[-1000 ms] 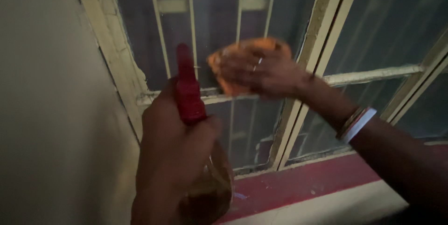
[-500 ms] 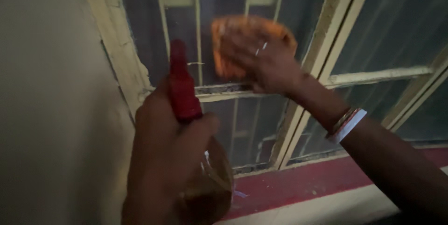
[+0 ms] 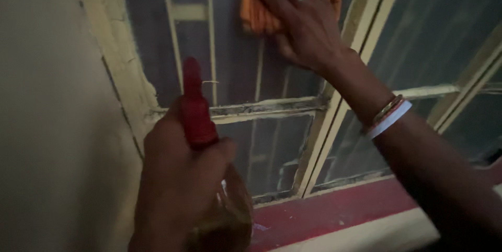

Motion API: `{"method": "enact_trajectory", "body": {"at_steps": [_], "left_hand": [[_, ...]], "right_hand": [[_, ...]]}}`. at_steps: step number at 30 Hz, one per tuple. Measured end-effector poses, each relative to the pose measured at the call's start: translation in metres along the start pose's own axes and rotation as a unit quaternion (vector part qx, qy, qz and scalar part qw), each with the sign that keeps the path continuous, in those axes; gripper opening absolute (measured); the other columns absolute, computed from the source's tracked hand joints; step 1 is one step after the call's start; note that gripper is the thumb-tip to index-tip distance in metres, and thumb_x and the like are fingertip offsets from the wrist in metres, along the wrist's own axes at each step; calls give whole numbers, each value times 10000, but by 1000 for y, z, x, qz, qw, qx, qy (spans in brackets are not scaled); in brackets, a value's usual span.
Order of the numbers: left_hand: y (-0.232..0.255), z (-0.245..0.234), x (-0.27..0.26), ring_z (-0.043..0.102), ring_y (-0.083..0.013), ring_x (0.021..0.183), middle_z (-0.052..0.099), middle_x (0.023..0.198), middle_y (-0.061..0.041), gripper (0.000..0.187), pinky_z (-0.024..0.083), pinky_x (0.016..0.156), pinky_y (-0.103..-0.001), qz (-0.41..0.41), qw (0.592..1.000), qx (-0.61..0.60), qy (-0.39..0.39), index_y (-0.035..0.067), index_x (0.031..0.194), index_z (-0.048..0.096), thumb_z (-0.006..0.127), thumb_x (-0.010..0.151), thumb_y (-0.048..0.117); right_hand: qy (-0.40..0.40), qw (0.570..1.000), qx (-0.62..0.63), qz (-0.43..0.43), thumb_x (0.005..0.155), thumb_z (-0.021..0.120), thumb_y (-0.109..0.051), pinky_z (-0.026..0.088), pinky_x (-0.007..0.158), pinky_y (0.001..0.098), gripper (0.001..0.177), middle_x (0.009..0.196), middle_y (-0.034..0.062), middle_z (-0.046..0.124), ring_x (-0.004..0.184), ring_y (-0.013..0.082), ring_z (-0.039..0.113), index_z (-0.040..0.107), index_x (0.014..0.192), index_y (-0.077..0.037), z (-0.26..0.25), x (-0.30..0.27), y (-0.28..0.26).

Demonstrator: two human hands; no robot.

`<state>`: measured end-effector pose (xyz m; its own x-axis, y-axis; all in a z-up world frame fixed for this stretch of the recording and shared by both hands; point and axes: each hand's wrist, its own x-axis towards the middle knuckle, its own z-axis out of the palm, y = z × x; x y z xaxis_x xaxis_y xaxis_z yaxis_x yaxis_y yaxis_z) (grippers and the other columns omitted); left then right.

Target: The person cleans a window with a cloth after applying a liquid from a spray bottle.

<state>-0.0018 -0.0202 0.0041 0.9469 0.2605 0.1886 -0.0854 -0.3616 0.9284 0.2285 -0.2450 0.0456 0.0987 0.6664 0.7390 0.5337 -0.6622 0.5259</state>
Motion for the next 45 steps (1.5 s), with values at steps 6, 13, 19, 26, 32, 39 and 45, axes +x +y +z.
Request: {"method": "enact_trajectory", "body": {"at_steps": [6,13,19,26,32,39,45], "left_hand": [[-1,-4,-3,654,-204,646,648,718,-84,319,536,624,-383,26,1000,-3,15,45,970,628,699,659,52],[2,-9,-5,704,-214,697,690,790,-69,390,574,623,-388,-4,1000,-12,11,114,1068,673,686,682,55],[5,-17,1,732,-224,757,728,823,-104,392,563,700,-382,-39,998,24,39,48,1093,656,714,707,20],[-7,-10,10,694,-195,854,703,912,-50,577,556,778,-371,-51,998,-17,40,112,1214,647,706,651,2],[-18,-7,8,726,-236,777,707,865,-120,465,571,720,-408,-7,999,21,25,70,1155,632,747,706,33],[2,-16,-3,697,-222,726,685,797,-85,339,559,669,-396,-44,998,28,42,57,1040,655,717,707,44],[13,-15,-4,729,-216,705,694,797,-82,289,565,668,-399,-57,997,6,45,80,989,646,733,715,61]], "right_hand": [[49,998,32,-24,911,678,-11,210,1390,515,830,1715,115,275,1648,338,265,358,1664,-149,19,20,-48],[-136,975,109,-136,879,694,-178,206,1321,523,823,1713,8,297,1588,232,275,351,1621,-264,33,-22,-96],[-110,985,89,-100,742,781,-392,104,1201,595,956,1666,-2,284,1507,266,217,335,1586,-330,15,-27,-59],[16,1000,-9,16,910,796,-44,202,1359,510,926,1770,102,282,1642,274,242,343,1704,-187,15,17,-23],[-126,988,65,61,860,733,-167,217,1211,573,800,1673,82,255,1523,319,240,389,1579,-236,49,4,-103],[-228,966,98,-66,772,765,-329,229,1080,741,874,1665,-10,248,1506,332,242,361,1545,-384,31,-18,-95],[-44,998,-19,50,832,707,-55,363,1181,643,825,1700,53,316,1550,342,286,474,1588,-291,3,-24,-33]]}}
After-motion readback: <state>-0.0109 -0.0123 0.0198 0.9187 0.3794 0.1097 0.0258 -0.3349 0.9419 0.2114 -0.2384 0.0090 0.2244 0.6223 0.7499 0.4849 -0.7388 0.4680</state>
